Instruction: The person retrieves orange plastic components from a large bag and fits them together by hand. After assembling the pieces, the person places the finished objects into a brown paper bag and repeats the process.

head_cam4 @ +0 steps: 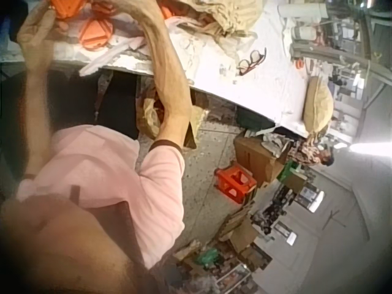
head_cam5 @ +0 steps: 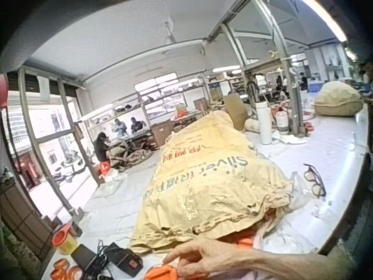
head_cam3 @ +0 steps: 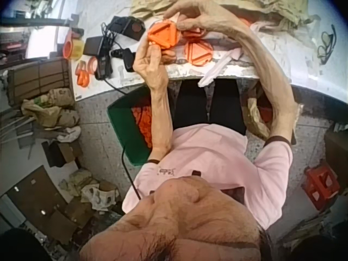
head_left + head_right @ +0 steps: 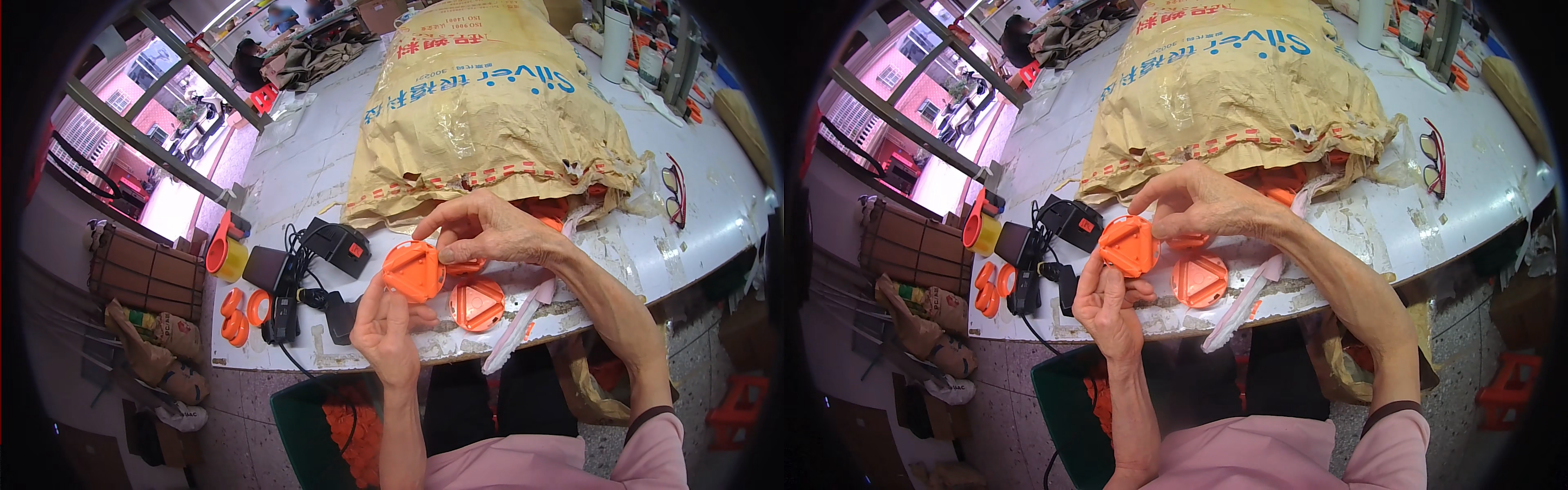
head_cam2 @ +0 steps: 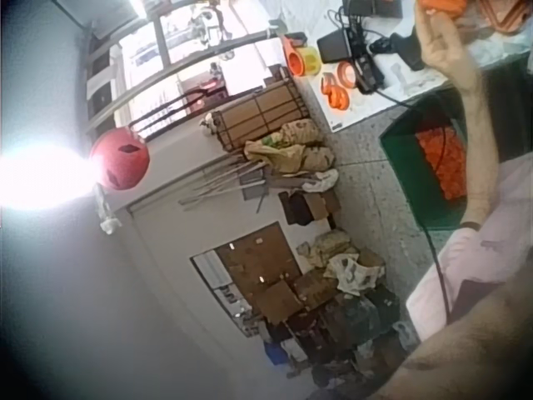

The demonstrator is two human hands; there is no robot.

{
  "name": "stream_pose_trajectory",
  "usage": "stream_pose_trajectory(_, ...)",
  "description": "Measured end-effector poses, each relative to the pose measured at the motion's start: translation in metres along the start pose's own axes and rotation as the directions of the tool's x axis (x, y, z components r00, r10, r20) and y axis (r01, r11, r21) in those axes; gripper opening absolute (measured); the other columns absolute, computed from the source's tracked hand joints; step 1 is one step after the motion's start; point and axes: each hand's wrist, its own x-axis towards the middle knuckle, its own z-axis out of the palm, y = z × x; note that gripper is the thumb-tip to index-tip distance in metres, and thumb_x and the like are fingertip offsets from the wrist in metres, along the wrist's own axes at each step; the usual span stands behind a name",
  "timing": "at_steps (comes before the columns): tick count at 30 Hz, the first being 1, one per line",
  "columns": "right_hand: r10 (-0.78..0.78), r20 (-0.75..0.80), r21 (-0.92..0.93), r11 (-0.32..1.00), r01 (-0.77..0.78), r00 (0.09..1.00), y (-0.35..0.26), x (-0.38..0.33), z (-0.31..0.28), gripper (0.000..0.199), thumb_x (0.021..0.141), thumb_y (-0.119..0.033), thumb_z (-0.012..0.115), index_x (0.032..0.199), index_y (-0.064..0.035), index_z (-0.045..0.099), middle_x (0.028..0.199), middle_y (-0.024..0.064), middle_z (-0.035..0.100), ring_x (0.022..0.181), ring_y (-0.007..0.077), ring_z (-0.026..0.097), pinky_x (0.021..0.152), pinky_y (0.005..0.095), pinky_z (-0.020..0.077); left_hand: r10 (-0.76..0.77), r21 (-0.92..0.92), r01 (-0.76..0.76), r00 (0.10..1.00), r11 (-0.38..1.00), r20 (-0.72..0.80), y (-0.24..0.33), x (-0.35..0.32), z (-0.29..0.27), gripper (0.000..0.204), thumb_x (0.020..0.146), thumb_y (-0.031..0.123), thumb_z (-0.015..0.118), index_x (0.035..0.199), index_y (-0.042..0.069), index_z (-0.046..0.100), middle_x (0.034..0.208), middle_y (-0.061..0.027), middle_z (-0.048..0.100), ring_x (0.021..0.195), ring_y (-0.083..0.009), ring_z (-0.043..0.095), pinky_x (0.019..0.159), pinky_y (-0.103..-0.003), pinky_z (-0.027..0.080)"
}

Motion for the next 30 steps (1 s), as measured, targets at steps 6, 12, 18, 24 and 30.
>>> stream_pose_trajectory(6, 0.047, 0.003, 0.016, 0.999, -0.047, 0.999, -0.004, -0.003, -0.003, 0.033, 0.08, -0.005, 0.064, 0.112, 0.0013, 0.058, 0.076, 0.0006, 0.061, 0.068, 0.0048, 0.053, 0.061, 0.0193, 0.0442, 0.025, -0.008, -0.025, 0.999, 1.0, 0.038, -0.003, 0.0, 0.001, 0.041, 0.085, -0.004, 0.053, 0.125, -0.009, 0.043, 0.088, -0.0165, 0.064, 0.062, -0.0169, 0.063, 0.055, -0.026, 0.054)
stream_pose_trajectory(12, -0.012, -0.013, -0.017, 1.0, 0.012, 1.0, 0.009, 0.002, -0.001, 0.034, 0.076, -0.006, 0.058, 0.108, 0.0055, 0.058, 0.073, 0.0017, 0.06, 0.066, 0.006, 0.053, 0.061, 0.0217, 0.0438, 0.008, -0.005, -0.008, 0.997, 1.0, 0.078, -0.002, -0.001, 0.0, 0.038, 0.083, -0.006, 0.056, 0.12, -0.008, 0.05, 0.09, -0.0153, 0.064, 0.066, -0.0159, 0.063, 0.058, -0.026, 0.053)
stream_pose_trajectory(18, 0.004, -0.029, 0.005, 1.0, -0.004, 1.0, 0.009, 0.001, 0.0, 0.033, 0.076, -0.005, 0.058, 0.107, 0.0042, 0.059, 0.073, 0.001, 0.06, 0.066, 0.0054, 0.053, 0.062, 0.0211, 0.0443, 0.003, 0.019, -0.005, 0.995, 1.0, 0.096, -0.002, -0.002, 0.0, 0.037, 0.082, -0.004, 0.058, 0.118, -0.009, 0.051, 0.089, -0.0141, 0.064, 0.064, -0.0151, 0.062, 0.059, -0.025, 0.053)
stream_pose_trajectory(24, -0.003, -0.003, 0.018, 1.0, 0.003, 1.0, 0.006, 0.002, 0.0, 0.033, 0.076, -0.006, 0.059, 0.108, 0.0034, 0.059, 0.075, 0.0026, 0.063, 0.066, 0.0055, 0.054, 0.062, 0.0205, 0.045, 0.004, 0.011, -0.005, 0.997, 1.0, 0.081, -0.002, -0.002, 0.0, 0.037, 0.082, -0.002, 0.059, 0.118, -0.009, 0.051, 0.09, -0.0144, 0.065, 0.062, -0.0145, 0.062, 0.057, -0.025, 0.053)
stream_pose_trajectory(30, 0.041, 0.06, 0.071, 0.996, -0.045, 0.997, 0.003, 0.001, -0.005, 0.035, 0.076, -0.003, 0.063, 0.11, 0.0007, 0.059, 0.079, 0.0039, 0.066, 0.07, 0.0059, 0.057, 0.063, 0.02, 0.0463, -0.014, 0.014, 0.013, 0.997, 1.0, 0.076, 0.0, -0.002, -0.002, 0.037, 0.084, -0.004, 0.055, 0.121, -0.009, 0.05, 0.094, -0.0157, 0.064, 0.067, -0.0162, 0.062, 0.061, -0.027, 0.053)
